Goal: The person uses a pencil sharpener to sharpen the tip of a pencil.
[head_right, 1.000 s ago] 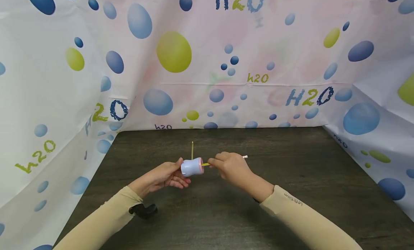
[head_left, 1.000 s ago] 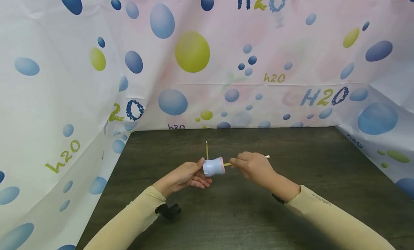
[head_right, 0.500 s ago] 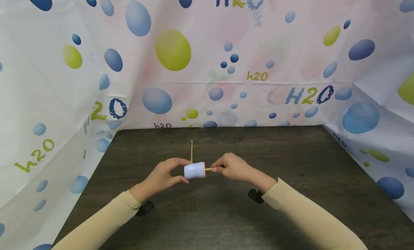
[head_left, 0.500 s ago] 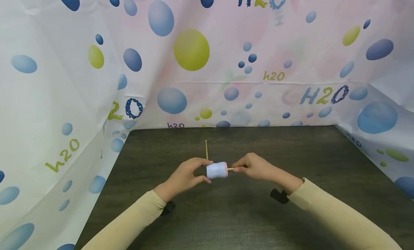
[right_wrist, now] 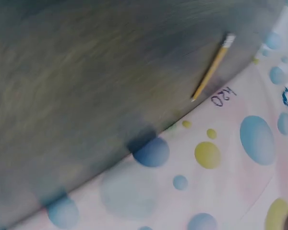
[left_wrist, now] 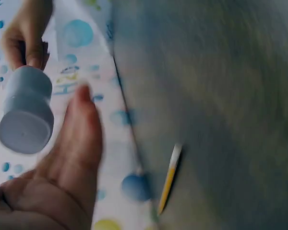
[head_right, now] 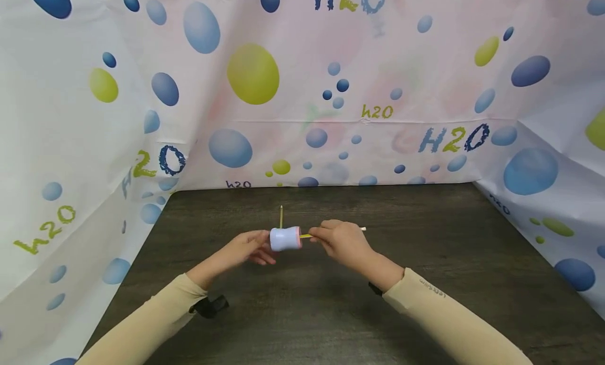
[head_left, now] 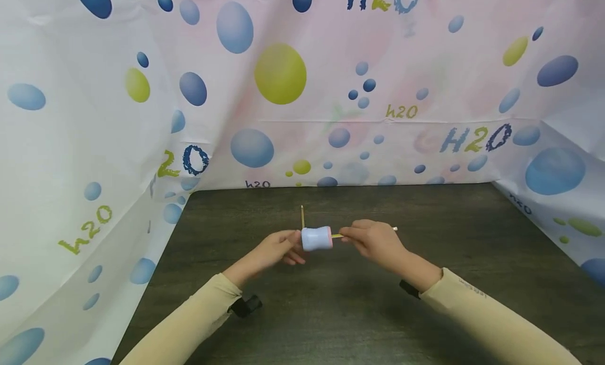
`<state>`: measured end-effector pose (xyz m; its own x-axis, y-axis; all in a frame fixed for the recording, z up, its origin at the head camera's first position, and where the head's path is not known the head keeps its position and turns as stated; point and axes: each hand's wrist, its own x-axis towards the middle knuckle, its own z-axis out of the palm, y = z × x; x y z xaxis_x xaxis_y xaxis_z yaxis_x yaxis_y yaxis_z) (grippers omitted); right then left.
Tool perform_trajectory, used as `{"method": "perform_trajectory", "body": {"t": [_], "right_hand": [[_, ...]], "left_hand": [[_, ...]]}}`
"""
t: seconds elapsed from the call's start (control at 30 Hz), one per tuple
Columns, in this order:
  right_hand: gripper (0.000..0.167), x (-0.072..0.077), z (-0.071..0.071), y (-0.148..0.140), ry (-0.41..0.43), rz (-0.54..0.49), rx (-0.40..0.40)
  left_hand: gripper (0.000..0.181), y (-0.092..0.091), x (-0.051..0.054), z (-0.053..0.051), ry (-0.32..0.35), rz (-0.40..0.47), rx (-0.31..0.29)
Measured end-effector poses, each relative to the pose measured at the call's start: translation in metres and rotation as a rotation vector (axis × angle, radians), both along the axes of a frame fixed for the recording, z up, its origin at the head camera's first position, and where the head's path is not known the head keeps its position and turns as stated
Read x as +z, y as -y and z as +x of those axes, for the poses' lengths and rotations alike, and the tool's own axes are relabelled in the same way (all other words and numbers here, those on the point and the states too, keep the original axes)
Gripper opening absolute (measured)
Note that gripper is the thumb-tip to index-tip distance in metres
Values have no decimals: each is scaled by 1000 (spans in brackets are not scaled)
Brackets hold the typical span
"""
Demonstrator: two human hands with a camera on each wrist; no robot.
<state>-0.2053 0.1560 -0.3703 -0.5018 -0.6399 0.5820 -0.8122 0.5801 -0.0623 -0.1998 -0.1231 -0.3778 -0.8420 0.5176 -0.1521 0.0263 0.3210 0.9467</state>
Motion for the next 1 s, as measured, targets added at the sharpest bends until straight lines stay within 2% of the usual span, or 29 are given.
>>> {"method": "perform_trajectory", "body": {"t": [0.07,0.1,0.13,0.2,0.23,0.3,0.33,0.43,0.5,0.53,0.57,0.6,0.63,0.67,0.73,0.9,1.0], "right_hand": [[25,-3,1,3,-219,3,18],[27,-4,1,4,-278,5,27],[28,-4,2,5,-309,9,28],[26,-4,5,5,-290,16,24],[24,-3,7,5,-240,18,14],[19,3,10,5,-64,36,-14],[17,6,11,5,69,40,-22],[19,19,7,2,544,47,3],[23,24,1,0,872,25,40],[25,25,-2,-1,1010,7,56],[27,25,-5,-2,1117,-6,73],[30,24,-7,-3,1185,-21,90],[31,23,-7,-3,1229,-40,94],[31,22,-7,-3,1247,-53,87],[31,20,-4,-2,1199,-60,78],[27,17,8,0,946,-28,14],[23,16,16,2,765,-9,-30]], "left_hand": [[85,1,-1,-1,160,52,-9],[85,1,-1,0,215,80,-15],[81,0,-1,0,235,98,-18],[68,-1,0,3,183,120,-10],[61,-1,1,4,117,118,-6],[51,-3,4,8,-42,95,6],[50,-3,4,10,-142,66,12],[51,-4,3,16,-498,-64,-6],[53,-3,-1,20,-744,-152,-33],[54,-2,-3,20,-855,-183,-45],[55,-2,-4,21,-946,-203,-54],[56,-1,-6,21,-1018,-223,-56],[57,-1,-7,21,-1062,-232,-59],[58,0,-7,21,-1079,-240,-54],[61,1,-6,21,-1046,-244,-32],[64,2,-3,24,-863,-192,2],[58,3,-1,24,-719,-73,-5]]}}
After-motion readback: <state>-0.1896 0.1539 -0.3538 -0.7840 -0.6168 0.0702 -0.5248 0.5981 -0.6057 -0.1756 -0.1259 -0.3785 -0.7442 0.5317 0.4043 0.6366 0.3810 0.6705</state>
